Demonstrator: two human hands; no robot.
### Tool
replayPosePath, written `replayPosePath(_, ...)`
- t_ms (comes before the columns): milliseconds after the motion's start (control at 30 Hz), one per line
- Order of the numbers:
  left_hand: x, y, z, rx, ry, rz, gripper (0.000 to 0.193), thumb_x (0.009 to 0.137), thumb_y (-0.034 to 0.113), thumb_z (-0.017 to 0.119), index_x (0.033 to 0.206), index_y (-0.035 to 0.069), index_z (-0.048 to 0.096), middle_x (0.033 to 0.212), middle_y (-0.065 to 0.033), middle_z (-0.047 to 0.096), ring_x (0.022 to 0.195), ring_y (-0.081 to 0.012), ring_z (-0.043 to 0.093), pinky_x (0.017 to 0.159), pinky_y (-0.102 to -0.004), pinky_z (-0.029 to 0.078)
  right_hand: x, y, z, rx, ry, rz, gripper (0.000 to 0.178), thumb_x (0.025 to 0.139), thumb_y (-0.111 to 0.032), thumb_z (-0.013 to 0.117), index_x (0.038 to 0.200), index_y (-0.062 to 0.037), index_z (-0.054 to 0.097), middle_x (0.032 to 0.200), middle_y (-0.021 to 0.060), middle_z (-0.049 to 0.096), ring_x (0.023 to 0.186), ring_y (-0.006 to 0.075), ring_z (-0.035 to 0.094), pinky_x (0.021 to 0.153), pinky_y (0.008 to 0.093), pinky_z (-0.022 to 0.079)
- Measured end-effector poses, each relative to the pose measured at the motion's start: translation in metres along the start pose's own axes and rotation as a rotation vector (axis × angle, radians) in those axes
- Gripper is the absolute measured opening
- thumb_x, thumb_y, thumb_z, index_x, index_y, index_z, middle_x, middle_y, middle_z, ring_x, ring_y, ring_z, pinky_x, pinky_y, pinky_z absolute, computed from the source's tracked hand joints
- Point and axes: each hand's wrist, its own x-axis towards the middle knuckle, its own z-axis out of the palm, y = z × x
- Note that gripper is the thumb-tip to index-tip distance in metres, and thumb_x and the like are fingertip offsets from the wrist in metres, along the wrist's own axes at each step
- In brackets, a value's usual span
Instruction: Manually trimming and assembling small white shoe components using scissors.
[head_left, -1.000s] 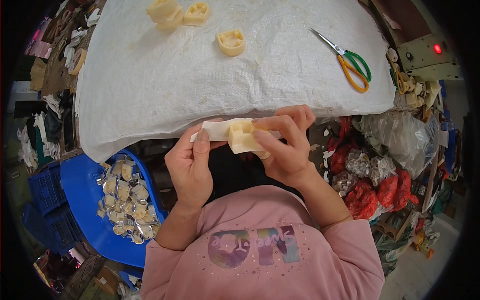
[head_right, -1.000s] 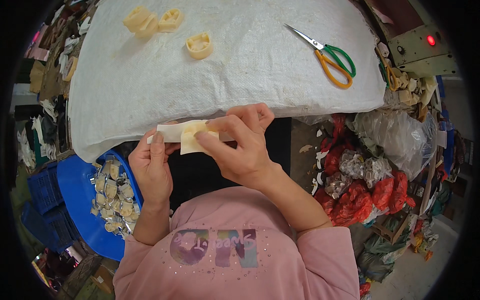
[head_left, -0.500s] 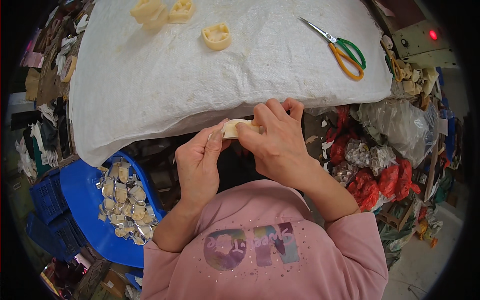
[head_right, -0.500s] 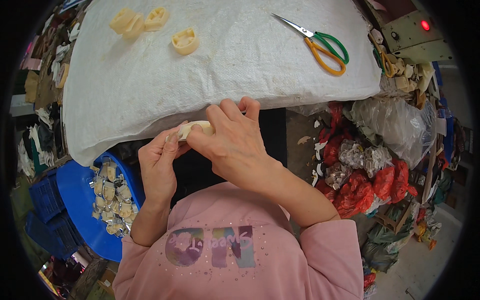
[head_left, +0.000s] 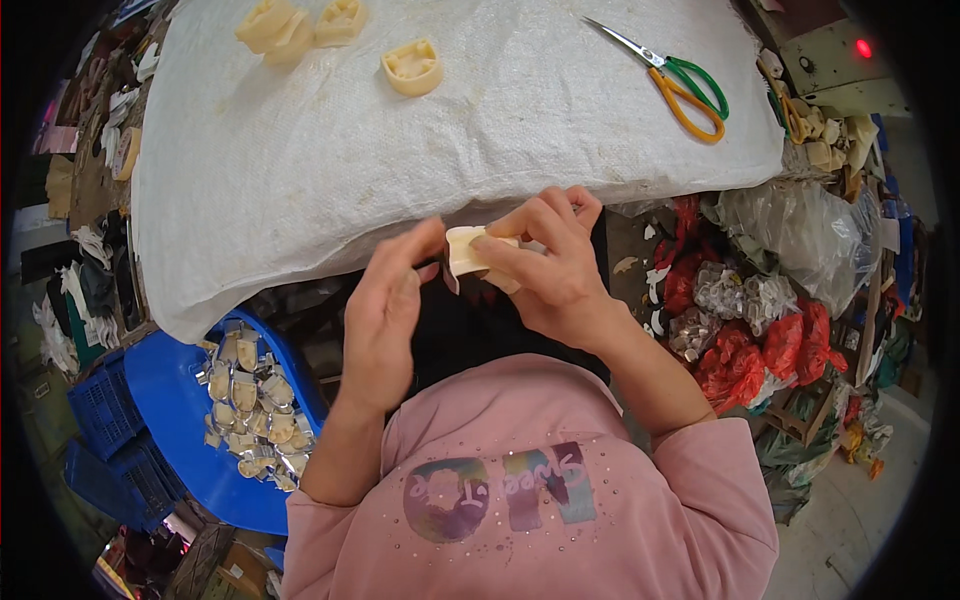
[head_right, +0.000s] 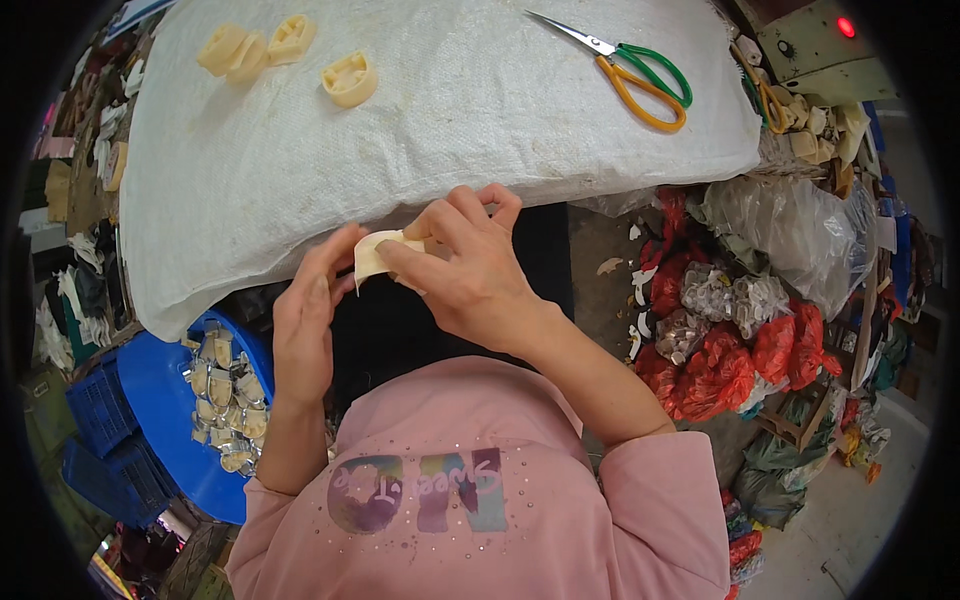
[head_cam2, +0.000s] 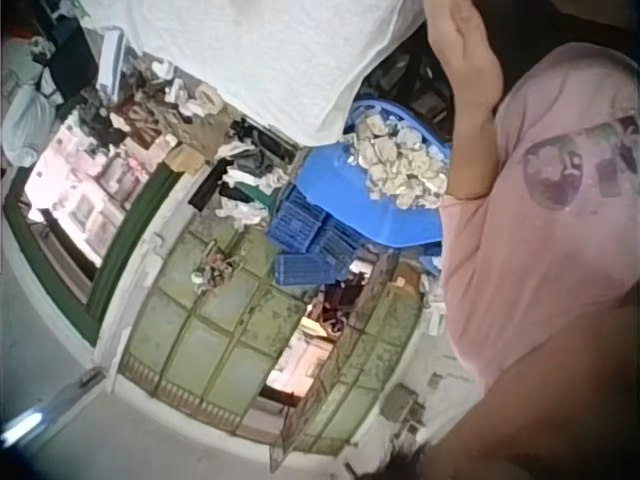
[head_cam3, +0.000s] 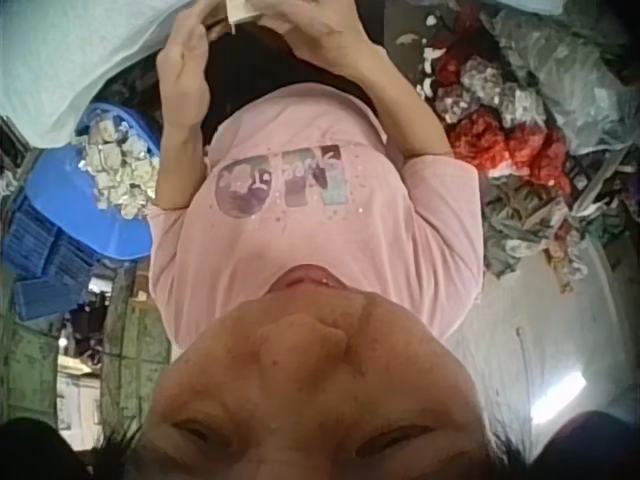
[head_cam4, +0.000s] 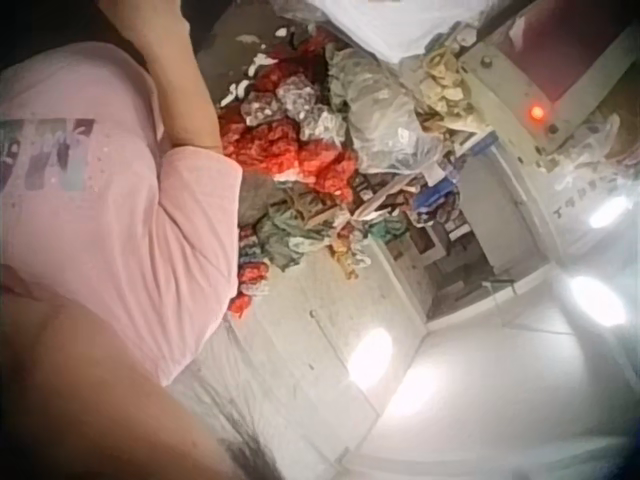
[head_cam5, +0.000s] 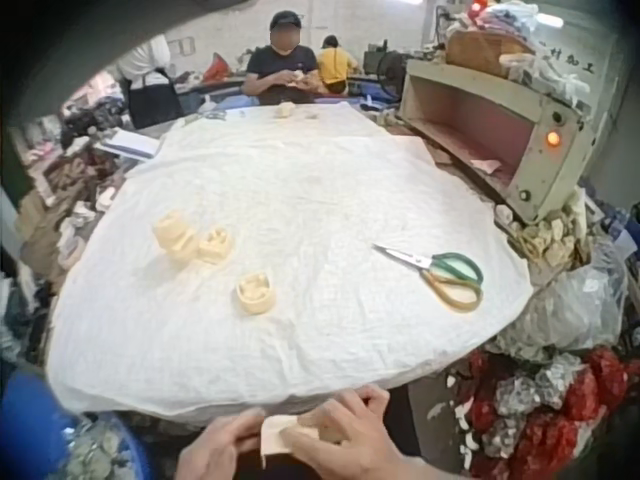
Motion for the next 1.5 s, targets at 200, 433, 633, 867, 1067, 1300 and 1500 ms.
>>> replayPosePath(200, 0.003, -0.026, -0.002, -0.672, -0.409, -0.273, 0.058, 0.097, 0.039, 0.041, 0.140, 0.003, 0.029, 0.120, -0.0075, 0.050, 0.106, -0.0170, 0.052, 0.082, -0.0302, 0.044, -0.001, -0.001, -0.002, 0.122, -0.024, -0.108, 0.035, 0.058, -0.009, 0.071, 0.091, -0.0183, 0.065, 0.085, 0.0026, 0.050, 0.081, 0.0224, 0.046, 0.077, 0.0436, 0.027)
replayPosePath(433, 0.008, -0.023, 0.003, -0.713, -0.398, -0.419, 0.050, 0.085, 0.043, 0.053, 0.116, 0.004, 0.045, 0.106, -0.0085, 0.055, 0.096, -0.0176, 0.055, 0.080, -0.0305, 0.045, 0.002, -0.006, -0.003, 0.249, -0.050, -0.109, 0.036, 0.056, -0.007, 0.072, 0.090, -0.0151, 0.063, 0.082, 0.0025, 0.048, 0.079, 0.0219, 0.045, 0.077, 0.0408, 0.028)
replayPosePath(633, 0.009, -0.027, 0.007, -0.645, -0.326, -0.325, 0.055, 0.085, 0.045, 0.054, 0.119, 0.002, 0.045, 0.106, -0.0089, 0.054, 0.099, -0.0170, 0.054, 0.083, -0.0277, 0.043, 0.000, -0.003, -0.005, 0.197, -0.056, -0.084, 0.033, 0.060, -0.004, 0.071, 0.091, -0.0149, 0.063, 0.081, 0.0017, 0.048, 0.077, 0.0212, 0.046, 0.077, 0.0395, 0.028)
replayPosePath(867, -0.005, -0.032, 0.001, -0.197, 0.131, 0.275, 0.028, 0.085, 0.014, 0.068, 0.106, -0.002, 0.059, 0.094, -0.0075, 0.057, 0.082, -0.0128, 0.054, 0.072, -0.0256, 0.044, 0.001, 0.003, -0.010, 0.199, -0.007, -0.031, 0.033, 0.064, -0.003, 0.071, 0.095, -0.0135, 0.063, 0.080, 0.0006, 0.050, 0.077, 0.0207, 0.046, 0.078, 0.0388, 0.027)
replayPosePath(1067, -0.002, -0.029, 0.019, -0.097, 0.258, 0.398, 0.013, 0.081, 0.008, 0.071, 0.091, 0.001, 0.067, 0.080, -0.0048, 0.059, 0.071, -0.0116, 0.052, 0.061, -0.0222, 0.041, -0.002, -0.006, -0.008, 0.262, -0.037, -0.015, 0.031, 0.066, -0.006, 0.071, 0.096, -0.0107, 0.063, 0.078, 0.0024, 0.048, 0.076, 0.0210, 0.046, 0.076, 0.0380, 0.027)
replayPosePath(1300, -0.004, -0.017, 0.019, 0.130, 0.242, 0.358, 0.015, 0.084, 0.013, 0.069, 0.088, -0.001, 0.064, 0.076, -0.0038, 0.058, 0.068, -0.0116, 0.048, 0.059, -0.0227, 0.037, -0.004, -0.006, -0.010, 0.318, -0.128, 0.029, 0.028, 0.068, -0.004, 0.068, 0.095, -0.0073, 0.062, 0.078, 0.0053, 0.044, 0.078, 0.0222, 0.044, 0.077, 0.0376, 0.028)
replayPosePath(1500, 0.006, -0.017, 0.018, 0.402, 0.239, 0.548, 0.012, 0.086, 0.010, 0.065, 0.084, -0.001, 0.062, 0.066, -0.0058, 0.054, 0.058, -0.0126, 0.046, 0.051, -0.0239, 0.035, -0.003, -0.005, -0.012, 0.315, -0.191, 0.065, 0.031, 0.064, 0.001, 0.064, 0.094, -0.0072, 0.061, 0.078, 0.0059, 0.045, 0.080, 0.0237, 0.045, 0.079, 0.0383, 0.028)
